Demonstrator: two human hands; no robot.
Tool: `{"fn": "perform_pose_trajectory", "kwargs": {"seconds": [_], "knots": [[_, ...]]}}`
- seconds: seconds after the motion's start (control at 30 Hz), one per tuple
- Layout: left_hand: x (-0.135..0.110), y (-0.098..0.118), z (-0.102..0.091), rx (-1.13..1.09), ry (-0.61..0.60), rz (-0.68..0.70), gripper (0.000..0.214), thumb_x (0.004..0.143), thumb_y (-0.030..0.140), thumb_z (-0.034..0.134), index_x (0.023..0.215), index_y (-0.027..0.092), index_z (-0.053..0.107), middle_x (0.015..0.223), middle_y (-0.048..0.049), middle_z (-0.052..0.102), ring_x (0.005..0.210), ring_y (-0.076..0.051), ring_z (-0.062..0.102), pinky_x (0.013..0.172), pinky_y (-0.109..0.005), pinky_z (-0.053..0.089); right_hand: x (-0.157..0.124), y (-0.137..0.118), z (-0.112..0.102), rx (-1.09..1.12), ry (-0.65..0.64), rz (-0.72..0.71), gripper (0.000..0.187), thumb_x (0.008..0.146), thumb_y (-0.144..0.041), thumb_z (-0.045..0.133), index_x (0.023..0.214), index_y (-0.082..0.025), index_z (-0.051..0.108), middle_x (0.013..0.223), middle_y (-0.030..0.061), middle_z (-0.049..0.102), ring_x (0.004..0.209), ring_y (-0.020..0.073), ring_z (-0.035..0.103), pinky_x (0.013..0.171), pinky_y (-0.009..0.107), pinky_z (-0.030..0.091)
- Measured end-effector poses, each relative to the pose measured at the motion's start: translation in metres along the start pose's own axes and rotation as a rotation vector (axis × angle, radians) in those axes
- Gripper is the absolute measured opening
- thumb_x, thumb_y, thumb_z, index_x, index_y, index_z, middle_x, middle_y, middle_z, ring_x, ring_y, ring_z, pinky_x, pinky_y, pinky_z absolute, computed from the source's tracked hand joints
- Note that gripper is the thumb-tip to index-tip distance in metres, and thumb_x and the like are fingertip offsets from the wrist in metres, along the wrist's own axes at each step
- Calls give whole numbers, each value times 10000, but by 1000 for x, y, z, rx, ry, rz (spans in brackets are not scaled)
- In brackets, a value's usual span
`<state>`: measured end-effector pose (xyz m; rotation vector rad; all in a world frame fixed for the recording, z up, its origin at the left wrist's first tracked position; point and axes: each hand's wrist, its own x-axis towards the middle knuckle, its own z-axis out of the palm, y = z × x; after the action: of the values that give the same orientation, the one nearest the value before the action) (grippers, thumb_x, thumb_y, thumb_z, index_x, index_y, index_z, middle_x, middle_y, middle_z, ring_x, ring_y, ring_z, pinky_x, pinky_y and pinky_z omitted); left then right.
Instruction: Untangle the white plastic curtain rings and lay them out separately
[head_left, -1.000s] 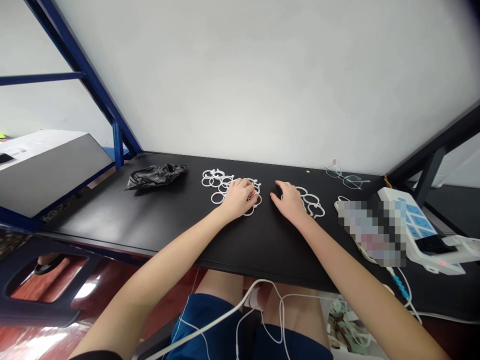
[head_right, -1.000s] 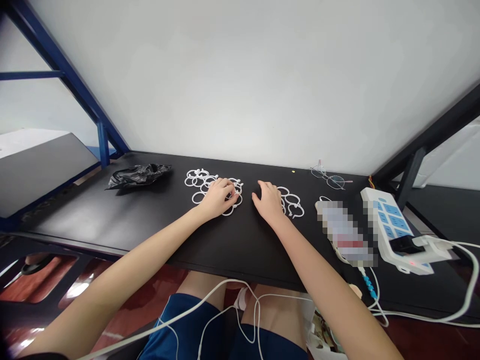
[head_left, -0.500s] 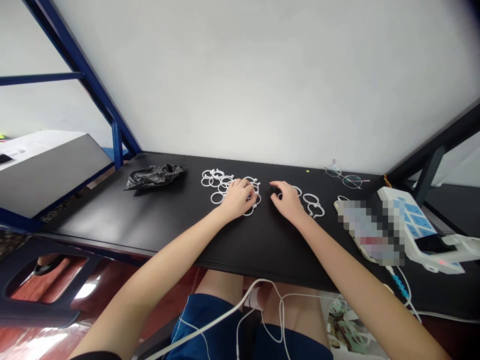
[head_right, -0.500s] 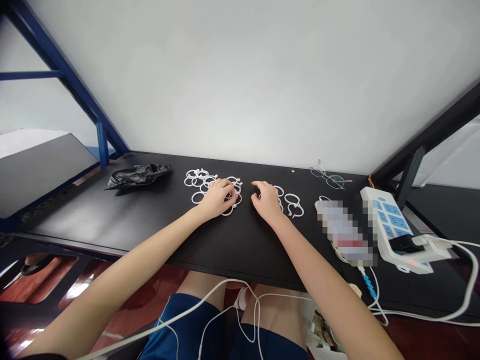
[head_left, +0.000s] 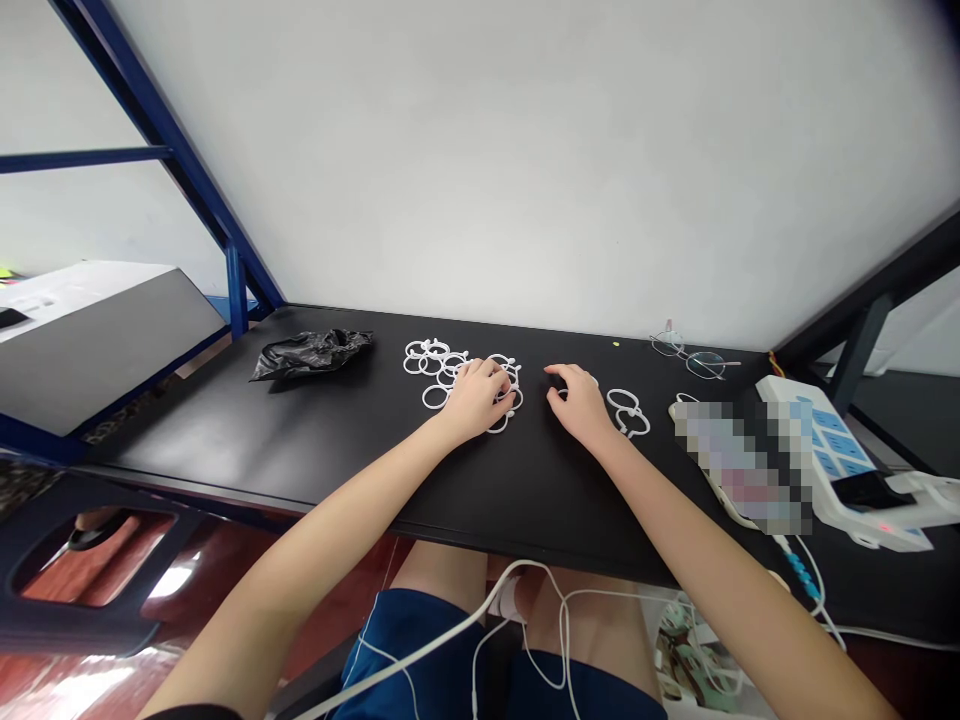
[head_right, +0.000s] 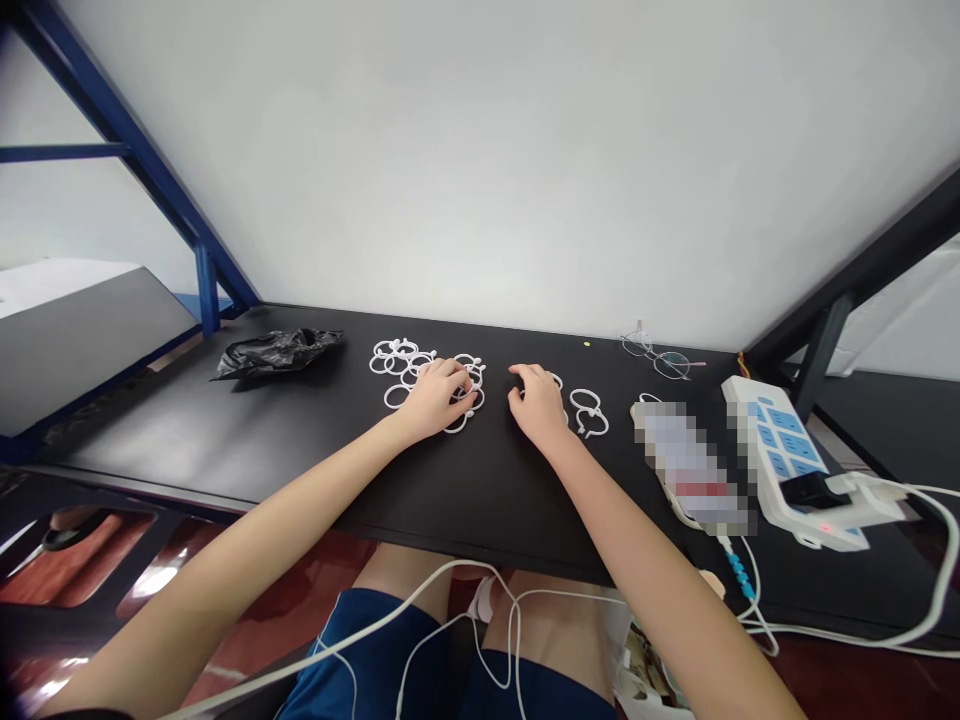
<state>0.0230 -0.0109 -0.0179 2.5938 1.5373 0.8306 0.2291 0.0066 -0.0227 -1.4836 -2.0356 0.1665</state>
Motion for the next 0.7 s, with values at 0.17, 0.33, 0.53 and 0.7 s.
{"fn": "perform_pose_trajectory", "kwargs": {"seconds": [0.17,0.33,0.53,0.7], "knots": [[0,0,-1,-9,-4,-5,113,888,300,573,832,202,570,1019,-40,594,987,-224,522,942,-404,386,1,2,1,59,45,-63,370,734,-69,466,1026,-190,659,1070,87,673,975,242,628,903,419,498],[0,1,-3,-13,-15,-13,106,889,297,568,837,205,575,1019,-46,592,989,-227,522,945,-413,387,1,3,0,117,79,-75,457,643,0,415,969,-183,678,1014,74,684,905,216,645,857,380,521],[0,0,-1,-8,-14,-10,107,889,301,569,839,207,573,1020,-44,590,993,-228,517,943,-415,384,1,2,-2,159,78,-63,490,603,20,389,938,-188,681,974,61,690,840,199,659,785,352,536],[0,0,-1,-7,-10,-6,108,890,301,570,839,205,575,1017,-43,589,991,-226,515,940,-414,384,1,0,-3,162,81,-42,478,595,16,394,920,-178,686,969,67,690,817,199,651,746,340,543]]}}
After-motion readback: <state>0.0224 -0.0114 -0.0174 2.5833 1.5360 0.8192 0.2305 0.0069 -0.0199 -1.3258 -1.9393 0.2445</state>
